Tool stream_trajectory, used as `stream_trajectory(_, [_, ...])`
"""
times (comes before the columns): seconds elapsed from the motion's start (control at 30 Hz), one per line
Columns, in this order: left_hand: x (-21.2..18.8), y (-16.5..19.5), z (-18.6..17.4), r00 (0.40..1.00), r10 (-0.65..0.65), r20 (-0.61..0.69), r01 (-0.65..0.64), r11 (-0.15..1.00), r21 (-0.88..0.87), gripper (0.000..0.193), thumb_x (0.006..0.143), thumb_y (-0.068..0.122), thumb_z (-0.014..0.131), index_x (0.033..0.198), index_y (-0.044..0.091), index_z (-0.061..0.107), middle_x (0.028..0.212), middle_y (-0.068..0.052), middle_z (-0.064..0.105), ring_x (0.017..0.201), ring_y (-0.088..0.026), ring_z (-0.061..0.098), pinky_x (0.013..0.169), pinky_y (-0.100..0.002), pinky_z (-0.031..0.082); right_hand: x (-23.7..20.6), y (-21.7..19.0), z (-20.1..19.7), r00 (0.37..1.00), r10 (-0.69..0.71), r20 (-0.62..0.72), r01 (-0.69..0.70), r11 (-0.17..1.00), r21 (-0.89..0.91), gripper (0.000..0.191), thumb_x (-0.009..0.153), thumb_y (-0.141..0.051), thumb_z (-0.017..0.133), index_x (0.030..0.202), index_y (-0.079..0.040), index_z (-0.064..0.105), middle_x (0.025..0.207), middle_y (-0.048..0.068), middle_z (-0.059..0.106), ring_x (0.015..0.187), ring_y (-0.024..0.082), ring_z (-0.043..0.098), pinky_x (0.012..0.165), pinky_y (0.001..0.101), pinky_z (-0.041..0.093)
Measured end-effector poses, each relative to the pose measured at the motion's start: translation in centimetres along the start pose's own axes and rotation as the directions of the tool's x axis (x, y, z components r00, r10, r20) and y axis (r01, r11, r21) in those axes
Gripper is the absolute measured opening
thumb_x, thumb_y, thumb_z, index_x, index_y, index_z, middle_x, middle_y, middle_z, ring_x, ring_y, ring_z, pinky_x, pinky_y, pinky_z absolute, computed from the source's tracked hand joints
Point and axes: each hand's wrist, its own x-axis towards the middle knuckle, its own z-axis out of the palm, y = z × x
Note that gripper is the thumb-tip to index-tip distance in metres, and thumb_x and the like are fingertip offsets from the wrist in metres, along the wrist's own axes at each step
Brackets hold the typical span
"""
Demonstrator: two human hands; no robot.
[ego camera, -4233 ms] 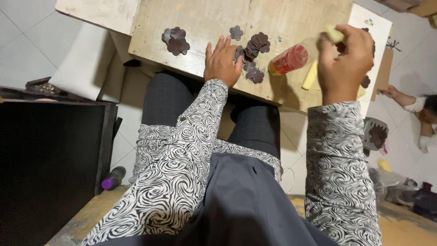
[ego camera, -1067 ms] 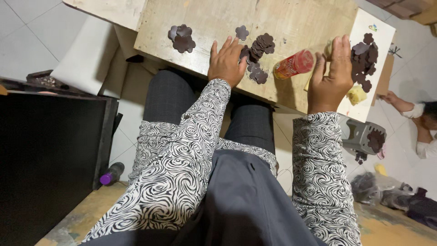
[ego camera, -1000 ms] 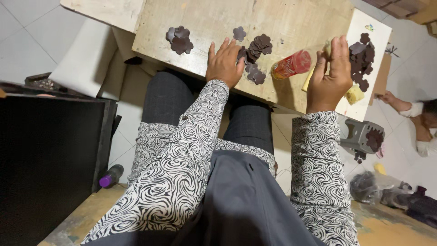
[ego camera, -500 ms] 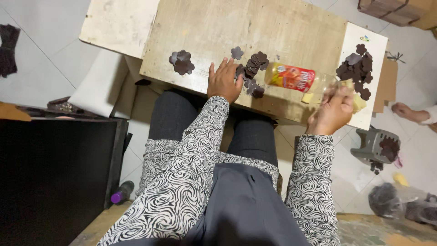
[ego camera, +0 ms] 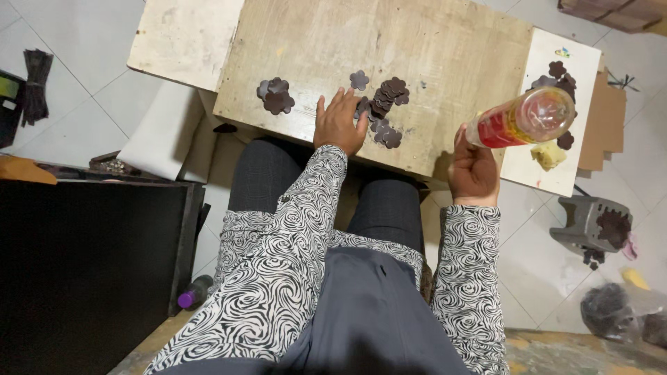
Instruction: The person sits at a workbench and cleans foam flower cutouts one at a time, picking up a dark flower-shaped foam piece, rubbing it with a yellow sponge, and placing it back on the table with other finished pieces. A bottle of red liquid sits on the bench nearby.
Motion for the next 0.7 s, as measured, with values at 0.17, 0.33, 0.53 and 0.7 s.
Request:
stream_trajectory(0.17, [-0.1,-0.2,0.0,1.000,0.023,-0.015,-0.023,0.999,0.024,0.037,0.096,0.030,0.063,0.128,0.012,0.063,0.145,-0.011,0.058,0.143,-0.026,0.044,0.123,-0.054,0.019,0.0,0.2,-0.3,1.000,-0.028,-0.013,0.028,0.999,0.032,0.016,0.104,0.001,0.056,0.116,0.010,0.062,0.113,0.022,0.066,0.108,0.034,0.069,0.097,0.0377,0.059])
stream_trajectory(0.33, [-0.1,-0.4,0.1,0.999,0.017,-0.033,-0.016,1.000,0.007,0.035,0.095,0.029,0.065,0.125,0.013,0.065,0.143,-0.010,0.061,0.142,-0.027,0.046,0.123,-0.054,0.020,0.2,0.0,-1.2,0.998,-0.053,-0.031,0.052,0.999,-0.004,0.018,0.104,-0.002,0.056,0.116,0.008,0.064,0.113,0.020,0.068,0.109,0.035,0.072,0.091,0.0294,0.062])
stream_trajectory(0.53, [-0.1,-0.6,0.2,0.999,0.016,-0.038,-0.015,1.000,0.025,0.034,0.094,0.028,0.066,0.125,0.012,0.065,0.142,-0.011,0.061,0.142,-0.027,0.047,0.122,-0.054,0.021,-1.0,0.0,-1.6,0.779,-0.604,0.171,0.602,0.642,-0.476,0.029,0.111,-0.018,0.063,0.123,0.009,0.065,0.110,0.017,0.069,0.087,0.020,0.061,0.075,0.0279,0.055])
stream_trajectory(0.7, [-0.2,-0.9,0.2,0.999,0.018,-0.032,-0.017,0.999,0.034,0.034,0.095,0.028,0.065,0.126,0.012,0.064,0.142,-0.010,0.062,0.142,-0.027,0.047,0.122,-0.054,0.022,-2.3,-0.3,0.3,0.303,-0.759,0.577,0.827,-0.091,-0.554,0.032,0.112,-0.010,0.062,0.141,0.002,0.059,0.132,0.018,0.071,0.117,0.021,0.071,0.103,0.0312,0.062])
